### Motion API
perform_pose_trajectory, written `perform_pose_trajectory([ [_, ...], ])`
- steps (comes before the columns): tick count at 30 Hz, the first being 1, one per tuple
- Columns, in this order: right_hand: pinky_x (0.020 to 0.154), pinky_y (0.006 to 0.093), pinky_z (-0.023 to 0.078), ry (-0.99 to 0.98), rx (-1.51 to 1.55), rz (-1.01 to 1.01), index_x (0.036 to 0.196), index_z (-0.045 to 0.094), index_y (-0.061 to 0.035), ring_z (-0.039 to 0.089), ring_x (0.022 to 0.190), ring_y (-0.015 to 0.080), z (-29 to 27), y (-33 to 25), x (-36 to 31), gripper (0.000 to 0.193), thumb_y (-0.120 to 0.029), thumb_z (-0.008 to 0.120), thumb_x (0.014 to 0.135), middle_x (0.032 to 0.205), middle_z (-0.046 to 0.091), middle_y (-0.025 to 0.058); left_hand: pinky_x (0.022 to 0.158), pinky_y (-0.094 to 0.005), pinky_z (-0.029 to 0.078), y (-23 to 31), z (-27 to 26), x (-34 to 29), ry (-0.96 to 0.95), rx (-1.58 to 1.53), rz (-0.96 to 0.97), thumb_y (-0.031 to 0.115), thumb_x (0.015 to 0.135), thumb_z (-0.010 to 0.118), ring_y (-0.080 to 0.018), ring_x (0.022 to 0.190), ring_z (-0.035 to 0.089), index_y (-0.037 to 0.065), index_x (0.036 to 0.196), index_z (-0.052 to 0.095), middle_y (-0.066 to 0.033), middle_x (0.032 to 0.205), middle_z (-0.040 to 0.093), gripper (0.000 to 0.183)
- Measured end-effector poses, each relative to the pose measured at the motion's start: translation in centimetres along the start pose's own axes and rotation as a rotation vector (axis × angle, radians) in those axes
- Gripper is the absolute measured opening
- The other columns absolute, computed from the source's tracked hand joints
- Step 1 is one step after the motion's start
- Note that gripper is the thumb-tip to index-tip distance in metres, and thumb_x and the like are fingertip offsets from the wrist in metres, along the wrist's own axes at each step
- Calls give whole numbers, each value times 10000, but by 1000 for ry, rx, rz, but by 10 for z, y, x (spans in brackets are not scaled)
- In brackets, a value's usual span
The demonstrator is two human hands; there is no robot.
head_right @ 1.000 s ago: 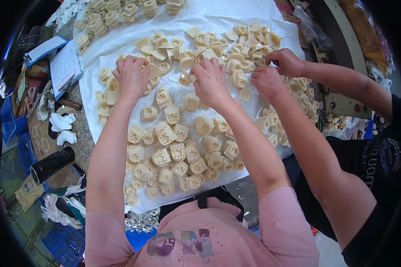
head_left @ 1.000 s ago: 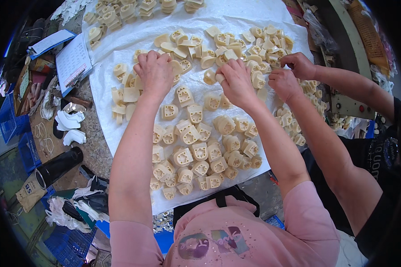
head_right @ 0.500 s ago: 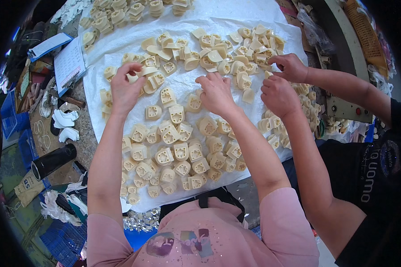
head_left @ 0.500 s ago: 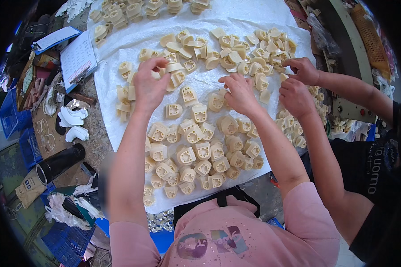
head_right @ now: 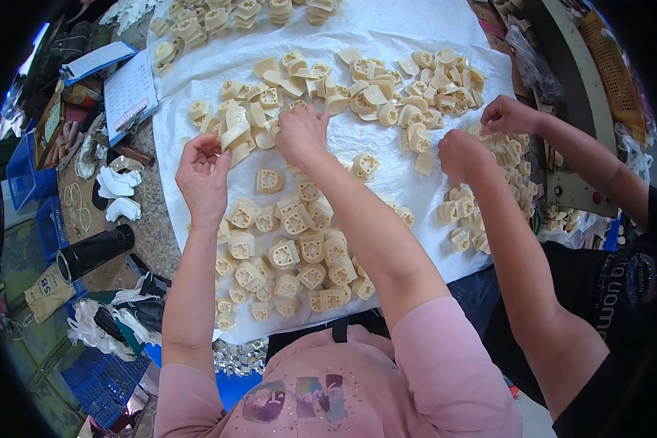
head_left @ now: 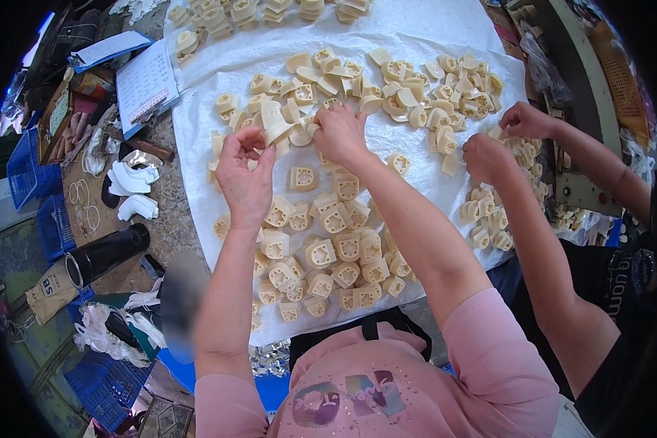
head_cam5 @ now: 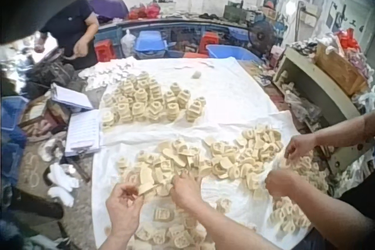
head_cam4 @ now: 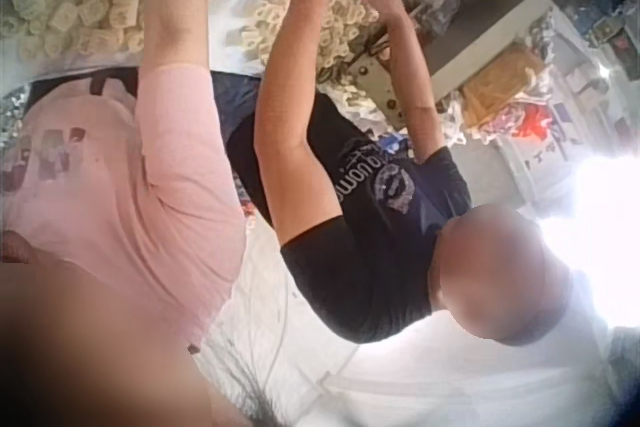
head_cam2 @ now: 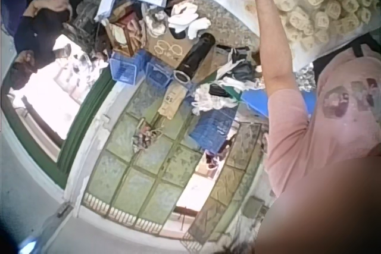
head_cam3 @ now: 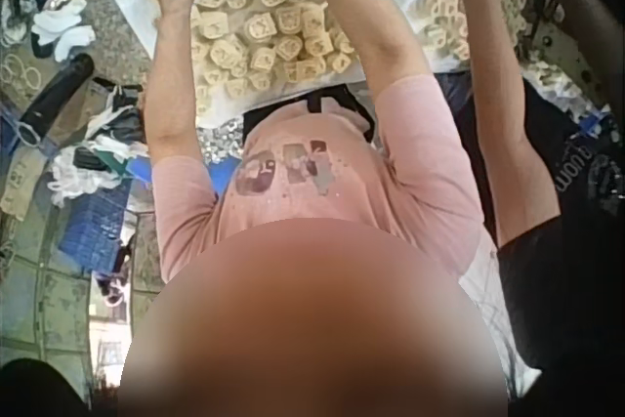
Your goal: Sort small beige shoe components on a workbench.
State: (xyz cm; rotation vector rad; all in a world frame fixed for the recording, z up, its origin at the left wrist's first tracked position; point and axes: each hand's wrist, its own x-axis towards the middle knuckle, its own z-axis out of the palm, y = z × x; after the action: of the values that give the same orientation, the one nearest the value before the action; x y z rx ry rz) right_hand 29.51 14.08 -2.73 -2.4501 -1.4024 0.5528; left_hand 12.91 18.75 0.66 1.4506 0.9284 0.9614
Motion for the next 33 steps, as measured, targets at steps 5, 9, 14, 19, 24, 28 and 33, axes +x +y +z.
perform_pose_trajectory([
  [5,880,406,372,-88,726,159,930,676,-64,497,1062,298,-24,21,3,194,-147,614,767,1044,602,129,721,-221,471,1,-12,-9,33,-24,-102,-103,787,611,-87,806,568,0,1086,541,-46,947,575,324],
  [9,832,364,385,82,379,-74,910,620,-43,490,950,293,-76,49,-41,122,-99,631,802,928,559,99,697,-207,481,5,-6,-13,26,-64,-166,-103,806,589,-88,791,574,-4,1101,533,-56,963,560,316],
  [14,841,431,341,223,-82,-127,866,661,-88,471,941,277,-76,91,-94,153,-43,608,730,916,531,75,677,-207,489,11,4,-20,5,-137,-240,-100,821,574,-88,795,582,-6,1117,527,-65,992,545,314],
  [19,859,431,321,190,-273,-161,866,664,-99,476,980,245,-69,99,-120,216,-28,634,663,954,537,50,725,-224,497,22,18,-26,-34,-171,-296,-68,852,576,-114,823,590,-7,1137,524,-66,1015,543,297],
  [24,789,369,419,175,471,-44,986,640,-35,535,871,258,-75,53,-119,254,-171,691,777,918,568,93,763,-247,513,25,21,-36,-55,-428,-403,-63,857,580,-135,868,593,5,1141,517,-78,1049,548,299],
  [28,770,366,433,-57,838,32,957,626,-13,541,826,243,-59,19,-117,246,-200,676,806,933,563,109,798,-255,514,37,37,-44,-63,-589,-463,-62,855,585,-133,881,590,0,1128,517,-74,1044,561,288],
  [33,815,351,413,64,744,19,930,616,-9,499,916,248,-68,25,-118,253,-231,653,815,944,545,115,752,-230,484,23,19,-37,143,-237,-146,-50,843,596,-96,825,583,25,1066,561,-58,975,605,237],
])
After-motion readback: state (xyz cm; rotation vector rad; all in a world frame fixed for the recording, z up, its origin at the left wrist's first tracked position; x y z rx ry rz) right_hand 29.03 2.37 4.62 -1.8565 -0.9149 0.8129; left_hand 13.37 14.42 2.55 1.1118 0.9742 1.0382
